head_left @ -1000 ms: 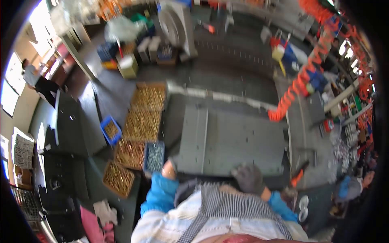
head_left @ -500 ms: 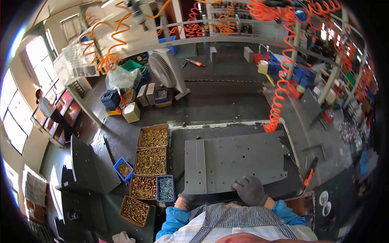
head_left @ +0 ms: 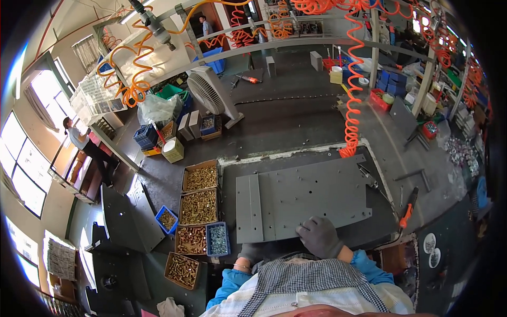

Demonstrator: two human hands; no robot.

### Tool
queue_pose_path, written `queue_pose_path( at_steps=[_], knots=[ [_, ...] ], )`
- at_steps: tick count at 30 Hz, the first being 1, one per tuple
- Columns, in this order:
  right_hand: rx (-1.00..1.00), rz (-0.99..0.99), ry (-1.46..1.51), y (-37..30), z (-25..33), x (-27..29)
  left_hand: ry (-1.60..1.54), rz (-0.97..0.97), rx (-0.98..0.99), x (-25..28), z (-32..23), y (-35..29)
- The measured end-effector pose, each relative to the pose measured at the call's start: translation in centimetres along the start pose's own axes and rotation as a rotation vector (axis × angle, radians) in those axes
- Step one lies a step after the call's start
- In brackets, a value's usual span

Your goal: The person assembles a metal panel by attaching a cylinder component underneath, placing screws and washers into holes, securing them with an electric screwdriver, and fastening a metal bracket to the panel.

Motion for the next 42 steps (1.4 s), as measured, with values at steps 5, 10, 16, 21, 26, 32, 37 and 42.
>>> queue_pose_path(
  at_steps=[5,10,16,21,26,32,37,42],
  knots=[
    [-0.005,0.065,0.036,-0.1,-0.1,0.0,0.28,-0.017,-0.061,-1.6,1.9,-1.0],
    [0.087,0.053,0.099,0.9,0.6,0.1,-0.265,0.094,0.3,-3.3,5.7,-1.3],
    [0.049,0.01,0.123,1.1,0.1,0.6,-0.224,-0.051,0.473,1.6,-0.4,-1.7],
    [0.043,0.035,0.136,0.9,0.2,1.0,-0.358,-0.029,0.763,1.1,0.3,-3.9],
    [0.064,0.021,0.146,0.9,-0.1,0.2,-0.557,-0.139,0.758,0.4,0.3,-5.1],
    [0.092,-0.048,0.172,0.6,0.5,0.3,-0.317,-0.045,0.675,1.8,-0.2,-3.4],
    [0.101,-0.114,0.156,1.3,1.1,0.7,-0.459,-0.117,0.749,4.2,0.2,-4.1],
    [0.056,-0.123,0.106,0.5,1.0,1.4,-0.709,-0.27,0.728,8.5,3.5,-6.3]
  ],
)
Point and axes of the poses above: each hand's wrist, its own y-axis towards the middle knuckle, its own x-axis out of the back of the hand, z = x × y, the point moved 6 cm from there along y, towards the middle knuckle, and after that the axes turned 9 degrees about x, right-handed, at the moved point
